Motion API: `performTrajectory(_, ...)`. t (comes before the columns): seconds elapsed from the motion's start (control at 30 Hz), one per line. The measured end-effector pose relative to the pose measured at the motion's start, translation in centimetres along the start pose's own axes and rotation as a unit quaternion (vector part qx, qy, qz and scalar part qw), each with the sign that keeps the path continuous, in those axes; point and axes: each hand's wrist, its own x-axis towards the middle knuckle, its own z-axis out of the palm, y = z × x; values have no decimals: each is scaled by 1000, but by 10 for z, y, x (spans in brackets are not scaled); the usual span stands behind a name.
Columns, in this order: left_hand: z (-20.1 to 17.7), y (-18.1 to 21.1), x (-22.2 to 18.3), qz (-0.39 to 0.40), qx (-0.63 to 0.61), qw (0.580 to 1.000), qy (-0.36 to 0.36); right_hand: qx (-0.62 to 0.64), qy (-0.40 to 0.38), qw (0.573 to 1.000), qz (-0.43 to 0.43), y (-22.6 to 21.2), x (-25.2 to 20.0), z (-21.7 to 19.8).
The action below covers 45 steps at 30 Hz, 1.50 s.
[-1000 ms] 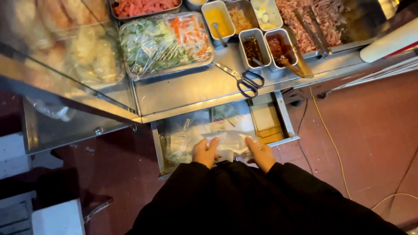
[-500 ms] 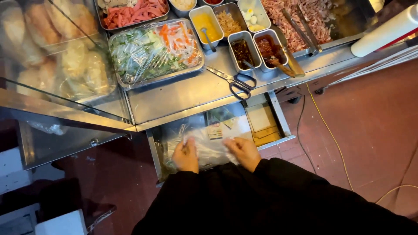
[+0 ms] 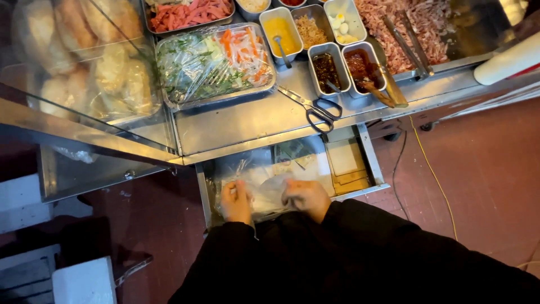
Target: Preparing a sandwich by adding various ingredients and sauces, then pressing it and placing it in a paper bag.
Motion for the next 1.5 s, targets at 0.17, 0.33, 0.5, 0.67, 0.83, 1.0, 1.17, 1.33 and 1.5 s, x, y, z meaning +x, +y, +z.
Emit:
performTrajectory(0.17,-5,14,-17,20,122,991,-47,-195,-305,920,152,14,4,30)
performTrajectory(0.33,-5,51,-72,48,290,906,-304,-202,-360,894,177,-5,36,14)
performTrajectory(0.5,-44,42,-17,31,686,705,-176,-327,-296,884,155,31,23,42)
performTrajectory(0.67,-83,38,-28,-34,390,915,-97,-236,-403,867,174,45,10,55)
performTrajectory(0.83,-63,16,-71,-77,-253,906,-331,-98,-407,863,282,45,25,59)
performTrajectory(1.0,-57,-116,-29,-68,558,824,-67,62,-330,782,525,65,9,92)
performTrajectory(1.17,-90,-138,-39,-66,585,802,100,156,-457,851,206,45,13,70)
performTrajectory(1.33,-107,-12,-96,-252,467,848,-18,243,-304,830,400,147,-1,111)
performTrajectory(1.5,-100,-17,-110,-317,454,828,-86,140,-400,854,303,180,-36,155)
